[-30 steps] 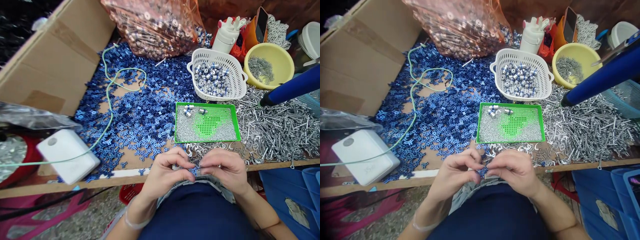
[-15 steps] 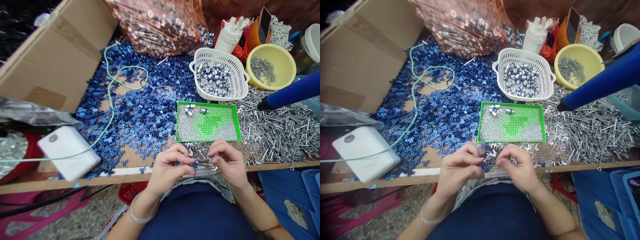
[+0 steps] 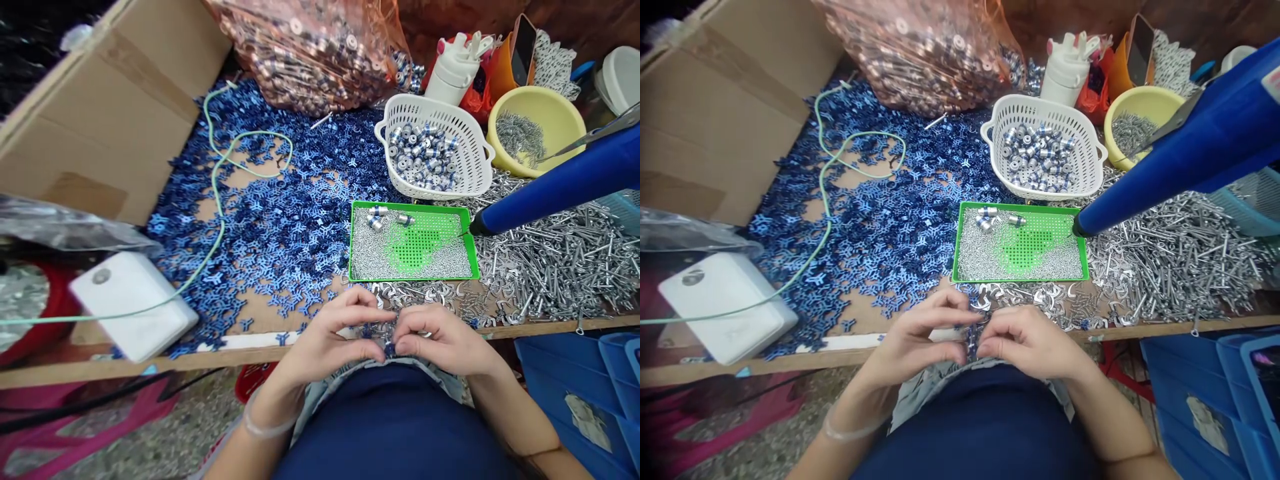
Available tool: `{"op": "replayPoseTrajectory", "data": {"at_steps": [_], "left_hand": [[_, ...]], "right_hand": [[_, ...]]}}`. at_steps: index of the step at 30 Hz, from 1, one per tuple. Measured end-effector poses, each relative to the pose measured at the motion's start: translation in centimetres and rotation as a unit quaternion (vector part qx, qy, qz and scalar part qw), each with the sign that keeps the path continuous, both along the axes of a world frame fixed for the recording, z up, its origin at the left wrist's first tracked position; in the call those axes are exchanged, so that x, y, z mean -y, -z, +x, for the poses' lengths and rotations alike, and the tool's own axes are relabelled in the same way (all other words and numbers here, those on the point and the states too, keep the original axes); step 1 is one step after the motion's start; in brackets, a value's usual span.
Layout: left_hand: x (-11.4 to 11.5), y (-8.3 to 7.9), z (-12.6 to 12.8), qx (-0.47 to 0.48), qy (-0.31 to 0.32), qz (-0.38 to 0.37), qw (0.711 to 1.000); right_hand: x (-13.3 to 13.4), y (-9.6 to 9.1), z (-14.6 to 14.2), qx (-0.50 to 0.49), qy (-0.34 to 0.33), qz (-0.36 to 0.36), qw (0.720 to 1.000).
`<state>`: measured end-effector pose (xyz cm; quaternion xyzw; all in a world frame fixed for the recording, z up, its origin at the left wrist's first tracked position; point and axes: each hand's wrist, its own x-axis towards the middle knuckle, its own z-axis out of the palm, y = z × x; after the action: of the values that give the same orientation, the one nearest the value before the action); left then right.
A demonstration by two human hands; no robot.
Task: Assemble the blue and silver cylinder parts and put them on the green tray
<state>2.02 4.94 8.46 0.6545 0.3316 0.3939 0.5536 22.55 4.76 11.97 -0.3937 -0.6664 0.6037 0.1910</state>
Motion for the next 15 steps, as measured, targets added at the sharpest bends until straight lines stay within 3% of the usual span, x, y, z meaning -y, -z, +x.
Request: {"op": "replayPoseTrajectory", "data": {"at_steps": [3, 5, 7, 10, 12, 15], "left_hand": [[0.3, 0.1, -0.2, -0.041, 0.050, 0.031, 0.997], [0.5, 0.2, -0.2, -0.050, 0.022, 0.052, 0.997], [0.8, 0.5, -0.2, -0.054, -0.030, 0.069, 0.996], [1.0, 0.7, -0.3, -0.065, -0.101, 0.077, 0.990], [1.0, 0.8, -0.5, -0.071, -0.129, 0.070, 0.987], [1.1, 0.7, -0.7, -0.074, -0.147, 0.064, 0.984]], "right_hand": [[0.3, 0.6, -0.2, -0.016, -0.007, -0.050, 0.999], [0.6, 1.4, -0.4, -0.022, 0.036, -0.102, 0.994], [0.9, 2.4, -0.5, 0.002, 0.104, -0.099, 0.990], [1.3, 3.8, -0.7, 0.152, 0.193, 0.078, 0.966], [1.6, 4.8, -0.9, 0.278, 0.194, 0.208, 0.917], [2.0, 6.1, -1.6, 0.385, 0.162, 0.289, 0.861]]}}
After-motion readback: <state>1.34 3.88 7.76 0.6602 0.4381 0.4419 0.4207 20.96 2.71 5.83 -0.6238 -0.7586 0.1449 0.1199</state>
